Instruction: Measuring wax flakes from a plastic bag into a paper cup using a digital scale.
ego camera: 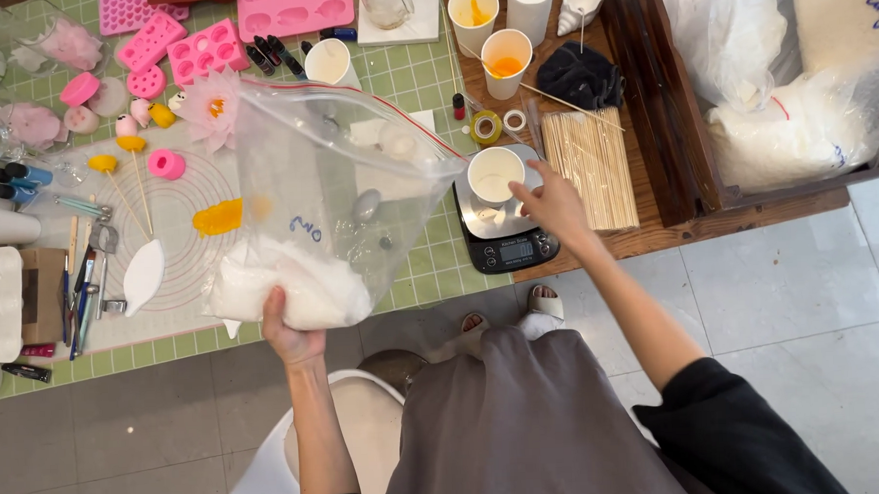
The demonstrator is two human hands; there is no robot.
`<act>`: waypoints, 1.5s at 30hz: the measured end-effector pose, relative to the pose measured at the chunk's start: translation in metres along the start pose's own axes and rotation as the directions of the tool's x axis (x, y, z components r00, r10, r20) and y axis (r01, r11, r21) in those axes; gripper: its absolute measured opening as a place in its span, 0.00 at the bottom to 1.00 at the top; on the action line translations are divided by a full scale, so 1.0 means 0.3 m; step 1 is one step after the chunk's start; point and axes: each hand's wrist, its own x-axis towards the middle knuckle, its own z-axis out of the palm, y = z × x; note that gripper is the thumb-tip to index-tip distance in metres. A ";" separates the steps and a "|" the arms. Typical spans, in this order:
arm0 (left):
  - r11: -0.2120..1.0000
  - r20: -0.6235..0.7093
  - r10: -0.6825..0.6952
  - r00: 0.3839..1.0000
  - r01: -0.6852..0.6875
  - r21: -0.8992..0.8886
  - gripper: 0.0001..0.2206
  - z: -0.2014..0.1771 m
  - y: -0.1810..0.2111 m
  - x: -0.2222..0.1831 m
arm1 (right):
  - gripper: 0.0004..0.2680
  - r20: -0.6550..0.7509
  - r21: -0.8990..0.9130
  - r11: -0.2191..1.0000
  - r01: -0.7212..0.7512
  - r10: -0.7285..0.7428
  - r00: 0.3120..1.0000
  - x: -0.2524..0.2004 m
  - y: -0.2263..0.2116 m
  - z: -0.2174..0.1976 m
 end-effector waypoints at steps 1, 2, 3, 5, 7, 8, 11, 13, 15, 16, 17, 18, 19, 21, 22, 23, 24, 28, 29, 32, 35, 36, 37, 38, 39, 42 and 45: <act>1.000 0.000 0.004 1.000 -0.004 -0.004 0.31 -0.006 -0.008 0.007 | 0.23 0.000 -0.003 1.000 0.005 -0.005 1.000 0.012 0.022 0.015; 1.000 -0.004 -0.004 1.000 0.004 0.020 0.31 -0.015 -0.013 0.010 | 0.20 -0.065 0.042 0.997 0.070 -0.067 0.996 0.021 0.044 0.034; 0.999 -0.009 -0.012 1.000 0.012 0.043 0.31 -0.025 -0.019 0.013 | 0.18 -0.133 0.082 0.987 0.136 -0.124 0.983 0.032 0.067 0.053; 0.998 -0.018 -0.009 1.000 0.010 0.065 0.31 -0.011 -0.022 -0.003 | 0.17 -0.155 0.080 0.987 0.139 -0.125 0.980 0.051 0.084 0.037; 0.996 -0.029 -0.013 0.999 0.016 0.089 0.32 -0.004 -0.024 -0.023 | 0.17 -0.177 0.078 0.988 0.135 -0.119 0.977 0.052 0.090 0.012; 0.995 -0.016 -0.014 1.000 0.016 0.095 0.32 0.000 -0.027 -0.030 | 0.16 -0.162 0.117 0.984 0.132 -0.112 0.980 0.048 0.087 -0.011; 0.995 0.000 -0.013 1.000 0.012 0.101 0.32 0.011 -0.038 -0.042 | 0.14 -0.122 0.169 0.980 0.103 -0.083 0.989 0.047 0.094 -0.040; 0.995 0.009 -0.005 1.000 0.004 0.102 0.32 0.016 -0.042 -0.026 | 0.14 -0.101 0.184 0.979 0.084 -0.067 0.993 0.059 0.098 -0.042; 0.991 0.003 0.005 1.000 -0.006 0.131 0.31 0.008 -0.046 -0.017 | 0.15 -0.072 0.279 0.958 0.062 -0.044 0.996 0.060 0.111 -0.033; 0.991 0.004 0.004 1.000 -0.004 0.132 0.31 0.022 -0.040 -0.015 | 0.15 -0.072 0.280 0.958 0.060 -0.042 0.997 0.046 0.101 -0.043; 0.987 0.015 0.000 1.000 -0.002 0.163 0.30 0.036 -0.034 -0.013 | 0.14 -0.126 0.198 0.978 0.066 -0.041 0.991 0.032 0.090 -0.053; 0.981 0.025 -0.003 1.000 -0.002 0.192 0.30 0.050 -0.028 -0.011 | 0.14 -0.179 0.113 0.991 0.067 -0.046 0.983 0.020 0.078 -0.063; 0.981 0.025 -0.003 1.000 -0.002 0.193 0.30 0.047 -0.029 -0.006 | 0.14 -0.179 0.114 0.991 0.067 -0.046 0.983 0.014 0.117 -0.049; 0.973 0.040 -0.014 0.999 0.005 0.229 0.30 0.041 -0.032 0.004 | 0.11 -0.420 0.376 0.904 0.205 -0.031 0.907 0.009 0.192 -0.023; 0.974 0.038 -0.013 0.999 0.004 0.229 0.30 0.048 -0.034 0.008 | 0.11 -0.418 0.375 0.904 0.205 -0.032 0.908 -0.021 0.223 0.020; 0.973 0.046 -0.015 0.999 0.004 0.231 0.30 0.055 -0.036 0.011 | 0.11 -0.370 0.496 0.839 0.224 -0.029 0.929 -0.051 0.255 0.062; 0.973 0.058 -0.020 0.998 0.006 0.232 0.31 0.065 -0.042 0.020 | 0.11 -0.324 0.607 0.760 0.233 -0.031 0.946 -0.080 0.288 0.101; 0.971 0.078 -0.007 0.997 -0.011 0.240 0.31 0.095 -0.053 0.036 | 0.12 0.149 0.651 0.759 -0.028 -0.092 0.985 -0.237 0.151 0.229; 0.967 0.079 -0.003 0.997 -0.018 0.254 0.31 0.102 -0.050 0.037 | 0.16 0.332 0.695 0.706 -0.137 -0.145 0.932 -0.261 0.098 0.243; 0.962 0.091 0.001 0.996 -0.026 0.273 0.31 0.115 -0.040 0.034 | 0.30 0.517 0.744 0.614 -0.265 -0.277 0.810 -0.302 -0.006 0.270; 0.962 0.093 0.011 0.996 -0.036 0.272 0.31 0.106 -0.036 0.035 | 0.36 0.526 0.788 0.553 -0.272 -0.372 0.765 -0.287 -0.040 0.306; 0.964 0.084 0.018 0.996 -0.039 0.264 0.32 0.097 -0.035 0.032 | 0.37 0.519 0.801 0.535 -0.269 -0.395 0.758 -0.278 -0.044 0.322; 0.963 0.080 0.020 0.997 -0.041 0.265 0.32 0.097 -0.028 0.027 | 0.37 0.522 0.799 0.536 -0.272 -0.396 0.755 -0.277 -0.051 0.321; 0.964 0.079 0.018 0.997 -0.039 0.263 0.32 0.100 -0.026 0.025 | 0.37 0.519 0.795 0.549 -0.258 -0.396 0.757 -0.272 -0.058 0.316; 0.965 0.078 0.017 0.997 -0.036 0.260 0.31 0.103 -0.023 0.023 | 0.36 0.515 0.791 0.562 -0.244 -0.396 0.760 -0.267 -0.065 0.311; 0.966 0.072 0.025 0.997 -0.043 0.255 0.32 0.107 -0.017 0.013 | 0.36 0.488 0.799 0.570 -0.192 -0.429 0.760 -0.268 -0.071 0.299; 0.963 0.073 0.026 0.997 -0.045 0.267 0.32 0.094 -0.018 0.011 | 0.35 0.469 0.843 0.485 -0.232 -0.451 0.759 -0.265 -0.061 0.308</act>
